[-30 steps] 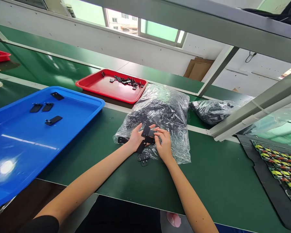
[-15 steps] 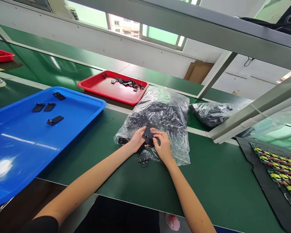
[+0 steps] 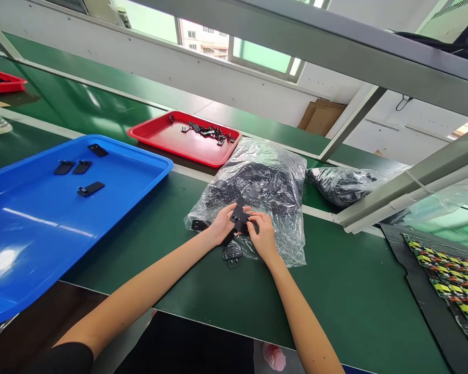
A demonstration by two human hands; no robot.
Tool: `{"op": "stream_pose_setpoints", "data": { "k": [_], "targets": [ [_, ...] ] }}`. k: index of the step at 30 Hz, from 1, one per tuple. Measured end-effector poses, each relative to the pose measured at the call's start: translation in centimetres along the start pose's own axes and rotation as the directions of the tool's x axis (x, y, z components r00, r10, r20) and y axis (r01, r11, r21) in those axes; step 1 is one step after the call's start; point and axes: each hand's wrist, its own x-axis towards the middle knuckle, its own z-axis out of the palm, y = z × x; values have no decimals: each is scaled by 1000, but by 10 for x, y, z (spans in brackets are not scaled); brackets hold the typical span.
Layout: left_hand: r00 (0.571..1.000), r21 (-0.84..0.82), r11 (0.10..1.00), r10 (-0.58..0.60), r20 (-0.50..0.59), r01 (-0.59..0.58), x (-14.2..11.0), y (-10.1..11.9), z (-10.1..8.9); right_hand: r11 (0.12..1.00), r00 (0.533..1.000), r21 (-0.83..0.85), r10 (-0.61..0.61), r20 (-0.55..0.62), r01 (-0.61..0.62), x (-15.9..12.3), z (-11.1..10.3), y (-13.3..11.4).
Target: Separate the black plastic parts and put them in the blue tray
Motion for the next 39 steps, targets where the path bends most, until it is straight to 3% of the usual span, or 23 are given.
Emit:
{"op": "stream_pose_setpoints", "data": {
  "k": [29,39],
  "targets": [
    [999,-48,999,12,-51,-15,2,-5,1,1000,1000,-10,12,9,-12,-1,0,2],
    [999,-165,986,-14,-31,9,4,-8,1,1000,1000,-10,8,4,-8,-1,0,1]
  ]
}}
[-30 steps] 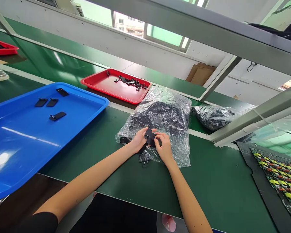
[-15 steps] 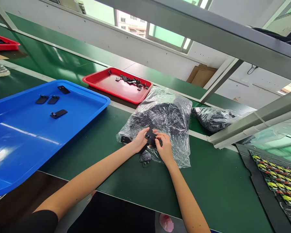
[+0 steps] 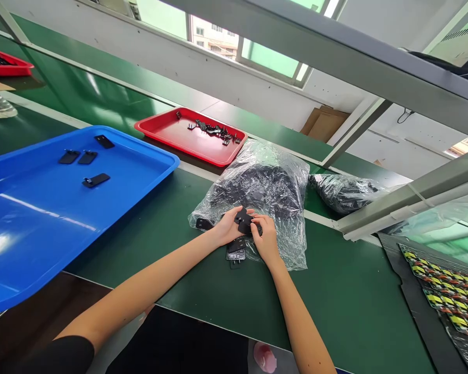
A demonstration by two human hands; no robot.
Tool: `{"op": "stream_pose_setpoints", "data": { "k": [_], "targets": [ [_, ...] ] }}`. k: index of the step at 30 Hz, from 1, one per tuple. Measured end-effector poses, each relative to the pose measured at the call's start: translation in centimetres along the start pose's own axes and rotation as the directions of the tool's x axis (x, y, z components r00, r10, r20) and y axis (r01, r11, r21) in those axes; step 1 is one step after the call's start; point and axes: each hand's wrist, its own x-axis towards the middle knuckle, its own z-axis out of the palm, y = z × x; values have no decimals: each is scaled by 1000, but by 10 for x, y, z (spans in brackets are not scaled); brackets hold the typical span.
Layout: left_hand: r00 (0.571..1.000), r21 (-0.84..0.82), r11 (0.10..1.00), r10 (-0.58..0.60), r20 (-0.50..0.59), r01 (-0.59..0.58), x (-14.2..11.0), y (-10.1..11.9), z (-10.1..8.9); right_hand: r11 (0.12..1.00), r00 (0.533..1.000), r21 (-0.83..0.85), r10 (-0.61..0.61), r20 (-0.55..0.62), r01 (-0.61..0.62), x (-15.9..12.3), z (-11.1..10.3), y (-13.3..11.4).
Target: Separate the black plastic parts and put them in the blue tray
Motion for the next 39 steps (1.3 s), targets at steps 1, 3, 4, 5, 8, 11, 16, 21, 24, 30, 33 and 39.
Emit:
{"op": "stream_pose_setpoints", "data": {
  "k": [1,3,4,5,8,11,16,21,24,30,33,39],
  "targets": [
    [1000,-7,1000,0,0,0,0,0,0,1000,1000,-1,0,0,0,0,0,0],
    [1000,-16,1000,-3,3,3,0,-1,0,1000,1000,-3,1,-1,-1,0,0,0],
    [1000,-20,1000,-4,5,4,0,-1,-1,1000,1000,-3,1,-2,-1,0,0,-1],
    [1000,-24,1000,-6,7,6,0,-1,-1,1000,1000,-4,1,-3,-1,0,0,-1],
    [999,-38,999,-12,29,13,-1,2,-1,1000,1000,-4,-5,-5,5,0,-1,-2],
    [997,-55,998,-23,80,27,-3,5,-1,1000,1000,-2,-19,-15,19,1,-2,-4],
    [988,-57,998,-30,150,39,-4,9,-3,999,998,-15,-35,-46,34,0,-3,-4],
    [980,-49,997,-51,192,61,1,8,-8,998,997,-46,-40,-70,36,-1,-2,-3],
    [974,-46,995,-73,214,85,1,8,-9,997,995,-62,-40,-89,35,-1,-2,-3],
    [951,-23,985,-161,263,173,-3,10,-7,997,987,-78,-30,-155,18,-1,-1,-2],
    [951,-24,983,-172,258,184,-3,7,-6,997,981,-78,-22,-194,7,-2,-2,-1],
    [974,-51,991,-113,198,125,-4,3,-1,998,972,-63,-39,-233,25,-2,-3,-3]
  ]
}}
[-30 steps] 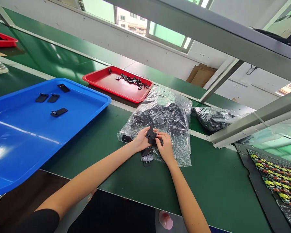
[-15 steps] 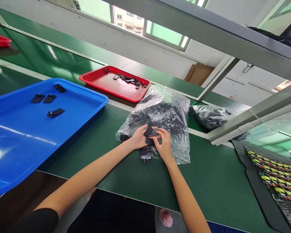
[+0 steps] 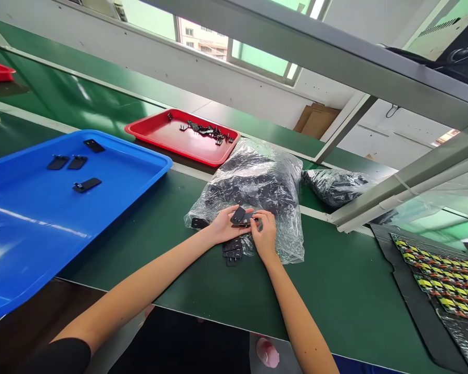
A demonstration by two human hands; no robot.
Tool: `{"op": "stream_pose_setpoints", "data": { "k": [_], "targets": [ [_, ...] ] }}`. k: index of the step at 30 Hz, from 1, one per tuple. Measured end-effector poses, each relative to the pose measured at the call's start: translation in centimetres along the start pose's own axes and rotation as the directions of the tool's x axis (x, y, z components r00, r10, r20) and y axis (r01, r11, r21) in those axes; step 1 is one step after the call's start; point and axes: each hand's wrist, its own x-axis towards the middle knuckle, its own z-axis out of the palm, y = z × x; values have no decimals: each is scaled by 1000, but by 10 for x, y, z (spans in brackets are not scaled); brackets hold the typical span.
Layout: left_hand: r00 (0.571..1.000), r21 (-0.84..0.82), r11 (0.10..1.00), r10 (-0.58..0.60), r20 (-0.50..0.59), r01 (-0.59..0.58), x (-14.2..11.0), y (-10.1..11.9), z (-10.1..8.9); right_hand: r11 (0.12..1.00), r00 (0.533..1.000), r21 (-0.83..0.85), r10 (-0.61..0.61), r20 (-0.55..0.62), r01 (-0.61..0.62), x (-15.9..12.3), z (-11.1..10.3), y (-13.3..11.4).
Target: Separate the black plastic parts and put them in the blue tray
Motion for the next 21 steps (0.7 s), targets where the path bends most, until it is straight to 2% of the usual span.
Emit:
{"op": "stream_pose_setpoints", "data": {
  "k": [5,9,15,21],
  "targets": [
    [1000,11,1000,-5,6,5,-2,1,1,1000,1000,15,-5,-8,5,0,-1,-1],
    [1000,-4,1000,22,6,-22,-2,2,-1,999,999,38,-25,44,24,1,-2,-1],
    [993,-42,992,120,10,-120,-2,5,-5,995,991,75,-76,107,68,2,-1,-2],
    [970,-118,965,239,45,-233,-4,12,-6,988,984,60,-149,100,143,1,-5,-6]
  ]
}}
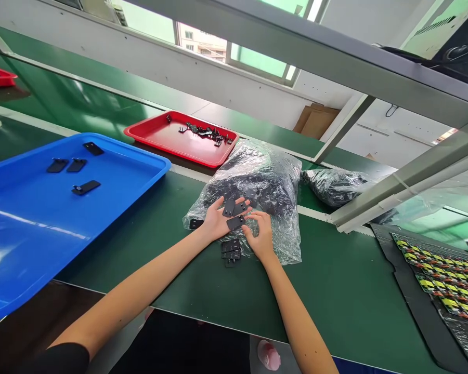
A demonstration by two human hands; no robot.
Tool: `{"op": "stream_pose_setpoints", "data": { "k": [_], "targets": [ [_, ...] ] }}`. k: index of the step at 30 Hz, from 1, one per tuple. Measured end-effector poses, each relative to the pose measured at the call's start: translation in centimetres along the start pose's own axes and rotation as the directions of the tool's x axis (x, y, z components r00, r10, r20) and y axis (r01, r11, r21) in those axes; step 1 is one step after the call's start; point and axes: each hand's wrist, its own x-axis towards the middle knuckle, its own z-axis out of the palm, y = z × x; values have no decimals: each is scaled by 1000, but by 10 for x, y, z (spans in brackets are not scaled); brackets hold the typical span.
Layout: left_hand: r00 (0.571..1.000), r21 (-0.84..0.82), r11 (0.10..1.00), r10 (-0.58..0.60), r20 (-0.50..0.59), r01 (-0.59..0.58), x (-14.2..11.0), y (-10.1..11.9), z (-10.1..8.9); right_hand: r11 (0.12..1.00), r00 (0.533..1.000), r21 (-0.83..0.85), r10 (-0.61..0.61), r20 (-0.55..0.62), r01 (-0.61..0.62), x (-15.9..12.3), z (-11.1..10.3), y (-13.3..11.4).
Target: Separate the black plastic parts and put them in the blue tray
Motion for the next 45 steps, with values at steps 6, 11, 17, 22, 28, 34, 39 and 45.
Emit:
{"op": "stream_pose_setpoints", "data": {
  "k": [6,11,17,22,28,34,39,45],
  "targets": [
    [996,-56,995,81,-23,-82,-1,14,2,994,945,33,-110,309,105,-2,-4,-14],
    [999,-54,997,48,0,-48,2,18,-2,994,943,42,-112,315,104,-3,0,-20],
    [998,-40,998,-58,6,58,5,5,-6,995,997,-73,-74,-22,72,-4,-1,-14],
    [988,-66,987,-146,41,148,6,-8,-4,964,981,-203,-187,-55,172,-2,12,-21],
    [991,-69,993,-92,92,99,5,5,-6,888,940,-311,-308,146,339,-2,15,-31],
    [974,-64,988,-127,188,141,3,11,-7,883,919,-287,-306,247,371,-4,13,-29],
    [971,-89,987,-113,213,134,3,8,-9,878,921,-324,-266,284,353,-6,15,-34],
    [971,-103,990,-70,228,96,4,12,-11,869,927,-342,-288,239,358,-6,15,-37]
  ]
}}
